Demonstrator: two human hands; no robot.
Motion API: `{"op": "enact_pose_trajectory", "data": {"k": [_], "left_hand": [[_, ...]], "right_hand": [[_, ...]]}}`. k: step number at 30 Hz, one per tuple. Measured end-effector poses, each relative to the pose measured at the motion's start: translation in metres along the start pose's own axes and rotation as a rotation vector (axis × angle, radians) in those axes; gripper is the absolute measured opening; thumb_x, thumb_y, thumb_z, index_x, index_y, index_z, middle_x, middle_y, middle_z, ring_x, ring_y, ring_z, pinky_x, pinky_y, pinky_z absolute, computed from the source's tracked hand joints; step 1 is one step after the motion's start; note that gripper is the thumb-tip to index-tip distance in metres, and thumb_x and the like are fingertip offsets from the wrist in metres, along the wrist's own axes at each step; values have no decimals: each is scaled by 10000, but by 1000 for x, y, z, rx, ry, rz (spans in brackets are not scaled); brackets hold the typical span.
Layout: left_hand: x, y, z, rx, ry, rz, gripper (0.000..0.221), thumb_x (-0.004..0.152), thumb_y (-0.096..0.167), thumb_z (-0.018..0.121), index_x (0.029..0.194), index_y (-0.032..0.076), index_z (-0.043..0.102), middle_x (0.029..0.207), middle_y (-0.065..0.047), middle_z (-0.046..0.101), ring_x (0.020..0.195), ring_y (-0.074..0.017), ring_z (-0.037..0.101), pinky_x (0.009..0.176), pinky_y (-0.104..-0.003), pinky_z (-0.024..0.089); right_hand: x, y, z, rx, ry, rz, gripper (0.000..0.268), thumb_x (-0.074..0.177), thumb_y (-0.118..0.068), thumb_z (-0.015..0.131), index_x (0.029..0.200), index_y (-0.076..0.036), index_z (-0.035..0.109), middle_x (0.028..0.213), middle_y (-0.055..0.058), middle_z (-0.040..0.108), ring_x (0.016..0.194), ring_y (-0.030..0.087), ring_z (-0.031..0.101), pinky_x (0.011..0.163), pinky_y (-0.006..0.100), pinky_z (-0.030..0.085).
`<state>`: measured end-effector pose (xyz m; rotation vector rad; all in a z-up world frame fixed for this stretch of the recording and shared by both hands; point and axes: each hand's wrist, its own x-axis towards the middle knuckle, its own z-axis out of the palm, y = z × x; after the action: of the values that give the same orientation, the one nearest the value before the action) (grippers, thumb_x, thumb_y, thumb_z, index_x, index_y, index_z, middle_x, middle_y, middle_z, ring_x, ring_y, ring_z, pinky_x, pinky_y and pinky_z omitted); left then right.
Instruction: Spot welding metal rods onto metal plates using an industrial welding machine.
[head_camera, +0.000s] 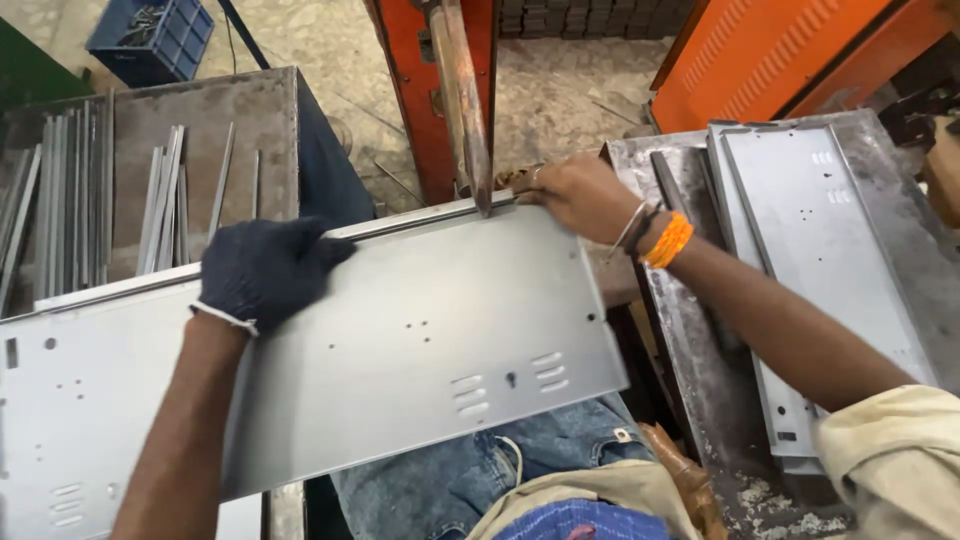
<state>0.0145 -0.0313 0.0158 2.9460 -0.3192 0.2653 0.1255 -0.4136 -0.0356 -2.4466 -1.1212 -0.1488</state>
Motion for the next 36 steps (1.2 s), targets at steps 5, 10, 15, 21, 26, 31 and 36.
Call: {"op": "enact_pose_trajectory", "data": {"k": [5, 10, 15, 21, 26, 31, 36], "left_hand": [[-11, -21, 8, 32, 12, -31, 446, 890, 562, 688, 954, 143, 829, 728, -190, 719, 683, -400, 709, 681, -510, 571], [-14, -23, 8, 1, 20, -57, 483, 878, 574, 698, 961, 116, 826, 730, -193, 722, 673, -388, 716, 686, -496, 580], [-12, -25, 11, -7, 16, -46, 478, 873, 590, 689, 926, 137, 830, 743, -185, 727, 700, -400, 712, 687, -512, 571], [-19, -23, 18, 53, 24, -43, 471, 909, 610, 654, 834, 164, 784, 706, -174, 702, 682, -414, 690, 633, -542, 541], [-33, 15, 35, -7, 52, -44, 487, 883, 631, 662, 780, 162, 741, 672, -177, 676, 638, -415, 672, 577, -548, 512], [-48, 48, 98, -79, 107, -36, 491, 882, 630, 671, 763, 158, 737, 663, -164, 676, 615, -399, 666, 551, -538, 495], [-47, 79, 132, -128, 51, -30, 463, 887, 618, 683, 903, 163, 764, 701, -163, 699, 646, -390, 685, 593, -518, 520]], "right_hand": [[12, -13, 11, -65, 15, 13, 121, 909, -87, 631, 922, -12, 725, 762, 208, 671, 716, 387, 657, 725, 515, 512], [16, -20, 8, 2, -9, -21, 138, 907, -124, 658, 876, -4, 718, 732, 240, 649, 702, 447, 635, 709, 550, 487], [11, -17, 13, -68, 39, -27, 214, 903, -153, 674, 768, 12, 661, 740, 213, 662, 743, 440, 644, 728, 547, 496], [14, -31, 5, -29, -40, 132, 209, 961, -262, 637, 929, -95, 758, 759, 187, 679, 670, 395, 661, 640, 528, 495], [-22, 5, 12, -93, 42, 54, 233, 989, -311, 654, 1026, -89, 714, 861, 167, 717, 805, 403, 689, 718, 503, 523], [-65, 12, 21, -76, -42, 165, 454, 969, -346, 660, 1341, -92, 604, 941, 154, 755, 876, 403, 700, 745, 506, 518], [-98, -4, 47, -134, 50, 28, 796, 704, -415, 887, 1334, -38, 581, 1315, 233, 593, 1134, 435, 556, 973, 606, 370]]}}
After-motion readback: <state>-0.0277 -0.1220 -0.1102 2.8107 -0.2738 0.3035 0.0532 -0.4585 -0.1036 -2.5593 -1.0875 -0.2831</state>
